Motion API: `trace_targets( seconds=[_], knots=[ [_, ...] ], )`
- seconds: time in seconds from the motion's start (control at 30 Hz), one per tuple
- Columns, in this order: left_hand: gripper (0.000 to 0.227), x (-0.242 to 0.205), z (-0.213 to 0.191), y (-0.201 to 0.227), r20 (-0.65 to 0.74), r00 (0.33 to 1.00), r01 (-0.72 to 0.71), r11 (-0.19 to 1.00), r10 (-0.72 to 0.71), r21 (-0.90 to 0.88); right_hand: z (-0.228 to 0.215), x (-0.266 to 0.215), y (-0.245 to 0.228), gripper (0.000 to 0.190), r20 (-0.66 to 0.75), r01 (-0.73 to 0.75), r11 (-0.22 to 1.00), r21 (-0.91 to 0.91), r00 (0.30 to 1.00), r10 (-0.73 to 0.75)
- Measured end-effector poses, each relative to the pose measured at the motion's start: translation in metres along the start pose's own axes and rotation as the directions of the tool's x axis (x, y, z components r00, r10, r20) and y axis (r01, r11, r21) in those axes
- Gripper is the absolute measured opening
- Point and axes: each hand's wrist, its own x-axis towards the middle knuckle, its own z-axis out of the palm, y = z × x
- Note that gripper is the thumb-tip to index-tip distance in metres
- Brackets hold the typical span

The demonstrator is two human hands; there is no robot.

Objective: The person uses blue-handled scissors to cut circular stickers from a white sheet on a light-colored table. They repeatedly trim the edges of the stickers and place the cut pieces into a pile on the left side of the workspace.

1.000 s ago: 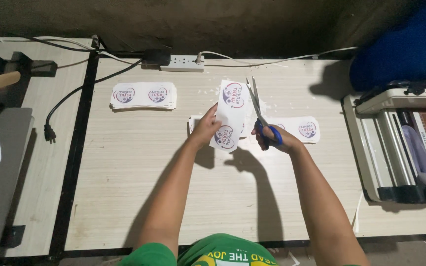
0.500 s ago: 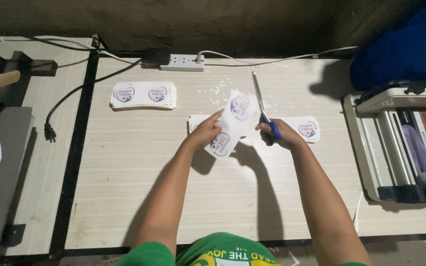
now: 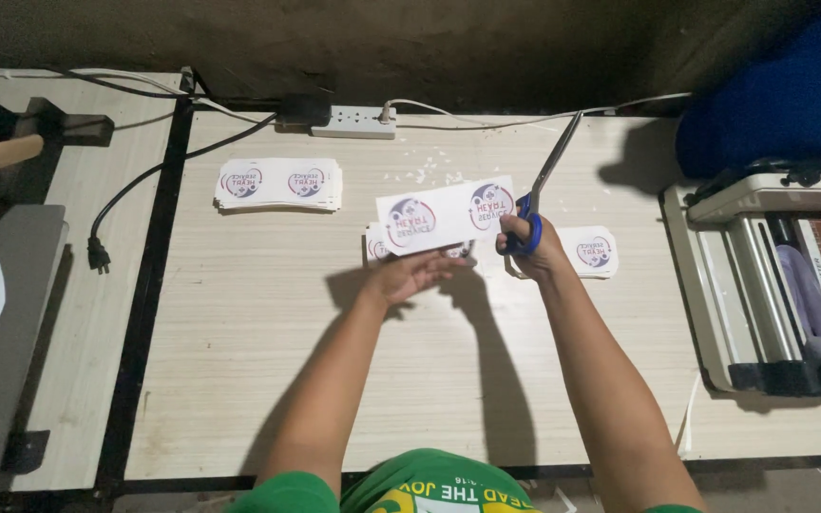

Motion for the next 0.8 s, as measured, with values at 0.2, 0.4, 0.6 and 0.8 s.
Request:
trace_targets(
  seconds=[0.2,0.4,0.6,0.8],
  knots=[
    [0.028,0.035,0.011,-0.035,-0.414,0.906,-0.163,0.976,0.092,-0.141,0.018,-0.015,-0.002,0.025,0.024,-0.038,0.992,-0.12,0.999,0.041],
    [0.021,0.027,-0.012,-0.007,-0.498,0.86,-0.209,0.968,0.113,-0.141,-0.031,-0.023,-0.001,0.062,0.315,-0.042,0.898,-0.438,0.928,0.197],
    [0.019,0.03,-0.034,-0.02,-0.462,0.867,-0.265,0.959,0.188,-0.106,-0.043,-0.027,0.002,0.101,0.439,0.0,0.837,-0.547,0.852,0.286],
    [0.021,0.03,-0.034,-0.018,-0.44,0.879,-0.248,0.965,0.186,-0.088,-0.028,-0.033,-0.014,0.096,0.443,0.036,0.804,-0.594,0.848,0.289]
  ],
)
